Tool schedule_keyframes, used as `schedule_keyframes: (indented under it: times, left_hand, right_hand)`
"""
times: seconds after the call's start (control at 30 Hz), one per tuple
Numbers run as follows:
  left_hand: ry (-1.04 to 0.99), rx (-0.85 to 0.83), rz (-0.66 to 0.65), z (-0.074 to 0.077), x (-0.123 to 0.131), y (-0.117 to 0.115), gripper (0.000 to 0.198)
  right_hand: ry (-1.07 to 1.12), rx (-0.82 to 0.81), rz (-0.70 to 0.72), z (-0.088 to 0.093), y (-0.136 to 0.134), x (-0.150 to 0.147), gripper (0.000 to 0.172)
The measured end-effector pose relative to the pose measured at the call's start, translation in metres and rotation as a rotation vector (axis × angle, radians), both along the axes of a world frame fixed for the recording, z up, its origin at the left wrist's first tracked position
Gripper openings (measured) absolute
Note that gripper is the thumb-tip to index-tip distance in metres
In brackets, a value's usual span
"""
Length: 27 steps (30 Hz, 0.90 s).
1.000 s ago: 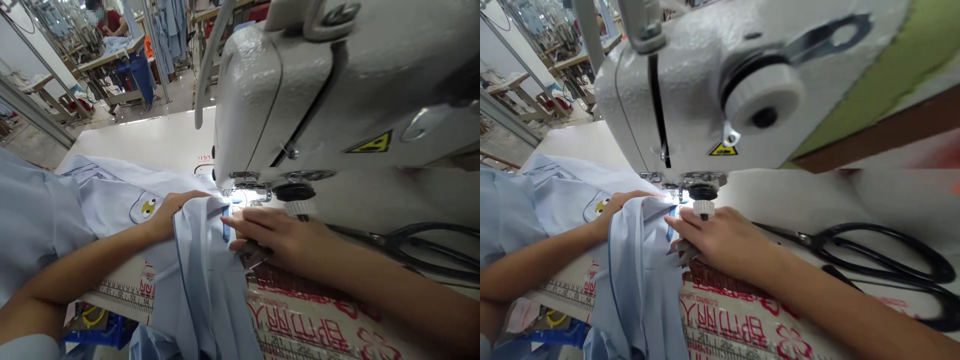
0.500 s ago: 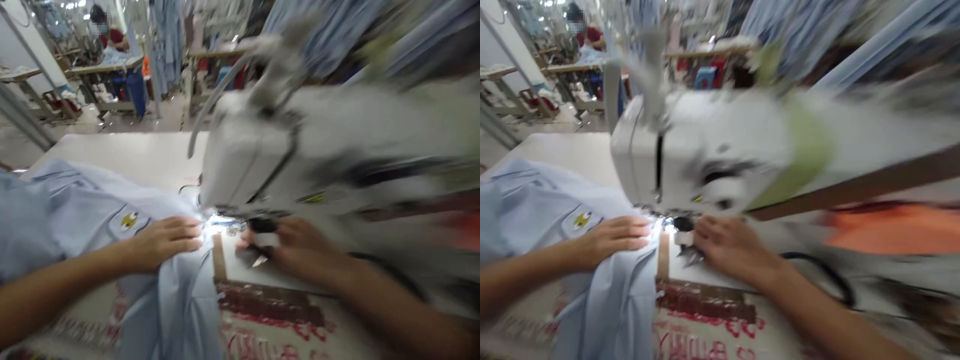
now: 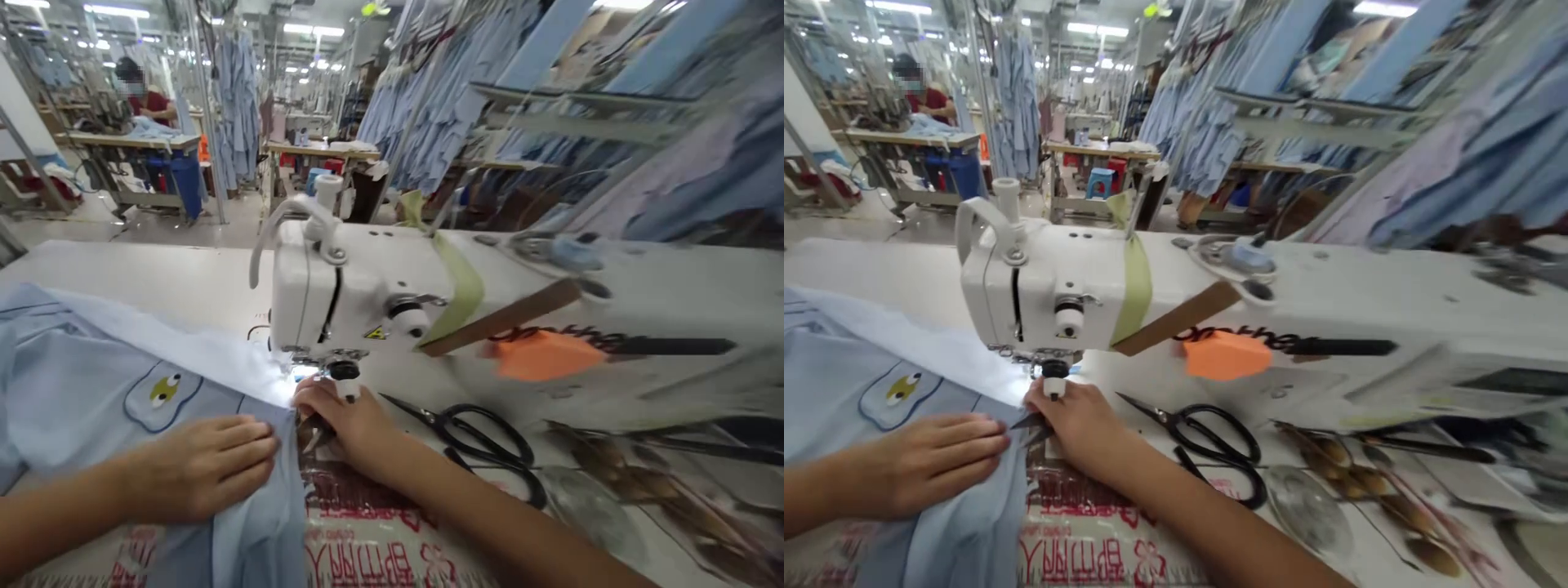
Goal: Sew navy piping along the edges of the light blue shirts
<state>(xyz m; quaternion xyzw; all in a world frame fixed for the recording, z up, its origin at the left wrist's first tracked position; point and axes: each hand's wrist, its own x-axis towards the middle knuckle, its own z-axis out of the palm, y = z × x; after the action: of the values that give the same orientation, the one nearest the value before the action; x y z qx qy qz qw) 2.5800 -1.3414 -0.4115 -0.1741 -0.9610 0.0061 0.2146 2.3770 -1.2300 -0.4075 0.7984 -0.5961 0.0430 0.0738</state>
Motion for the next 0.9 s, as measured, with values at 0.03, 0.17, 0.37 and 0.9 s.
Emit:
schedule_keyframes:
  times: [0.03, 0.17, 0.37, 0.9]
  left_hand:
    - [-0.037, 0.023, 0.021, -0.003, -0.002, 0.002, 0.027]
    - [-0.126, 0.073, 0.067, -0.006, -0.01, 0.005, 0.027]
    - [-0.075, 0.069, -0.038, -0.008, -0.008, -0.004, 0.017]
    - [-0.022, 0.108, 0.087, -0.016, -0.017, 0.008, 0.02]
  right_hand:
    - [-0.021, 0.0, -0.004, -0.004, -0.001, -0.001, 0.046]
    - [-0.124, -0.028, -0.001, -0.022, -0.005, -0.002, 0.048]
    - [-0.337, -0.127, -0.075, -0.061, -0.015, -0.017, 0.045]
    - [-0.429, -0.267, 0.068, -0.057, -0.018, -0.01, 0.026]
